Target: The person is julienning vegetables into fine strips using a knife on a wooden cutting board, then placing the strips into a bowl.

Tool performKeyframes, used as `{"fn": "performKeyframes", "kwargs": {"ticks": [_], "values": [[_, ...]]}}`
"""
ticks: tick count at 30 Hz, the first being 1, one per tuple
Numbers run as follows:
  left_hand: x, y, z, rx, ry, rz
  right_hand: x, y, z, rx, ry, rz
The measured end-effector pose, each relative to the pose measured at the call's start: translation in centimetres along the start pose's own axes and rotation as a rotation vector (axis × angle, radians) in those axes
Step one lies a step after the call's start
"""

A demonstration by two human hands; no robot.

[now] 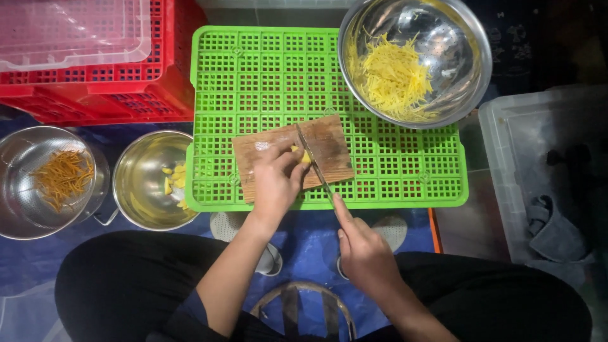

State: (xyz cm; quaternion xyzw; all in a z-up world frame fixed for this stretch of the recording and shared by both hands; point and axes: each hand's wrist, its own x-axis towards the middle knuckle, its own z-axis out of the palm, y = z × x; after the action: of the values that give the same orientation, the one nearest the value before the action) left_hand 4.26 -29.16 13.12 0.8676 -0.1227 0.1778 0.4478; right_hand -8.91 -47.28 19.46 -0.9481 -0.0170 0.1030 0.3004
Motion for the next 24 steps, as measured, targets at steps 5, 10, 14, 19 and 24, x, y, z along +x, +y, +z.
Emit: {"fn": "performKeyframes", "kwargs": {"ticks": [5, 10, 14, 19, 24], "values": [[-0.4, -0.5, 0.3, 0.046, -0.056, 0.024, -0.5, 0.0, 0.4, -0.177, 0.161, -0.18], [0.3, -0.1, -0.2, 0.01, -0.109, -0.011, -0.4, -0.3, -0.3, -0.124, -0.002, -0.058], [1.2, 0.7, -1.1, -0.074, -0.201, -0.105, -0.1, -0.2, -1.1, -0.064, -0.082, 0.027], [1.3, 1.0, -0.9, -0.055, -0.174, -0.162, 0.1, -1.0, -1.5, -0.06, -0.203, 0.125], [0.7, 0.2, -0.4, 0.04, -0.145, -0.107, 0.0, -1.6, -1.9, -0.093, -0.272, 0.182]]}}
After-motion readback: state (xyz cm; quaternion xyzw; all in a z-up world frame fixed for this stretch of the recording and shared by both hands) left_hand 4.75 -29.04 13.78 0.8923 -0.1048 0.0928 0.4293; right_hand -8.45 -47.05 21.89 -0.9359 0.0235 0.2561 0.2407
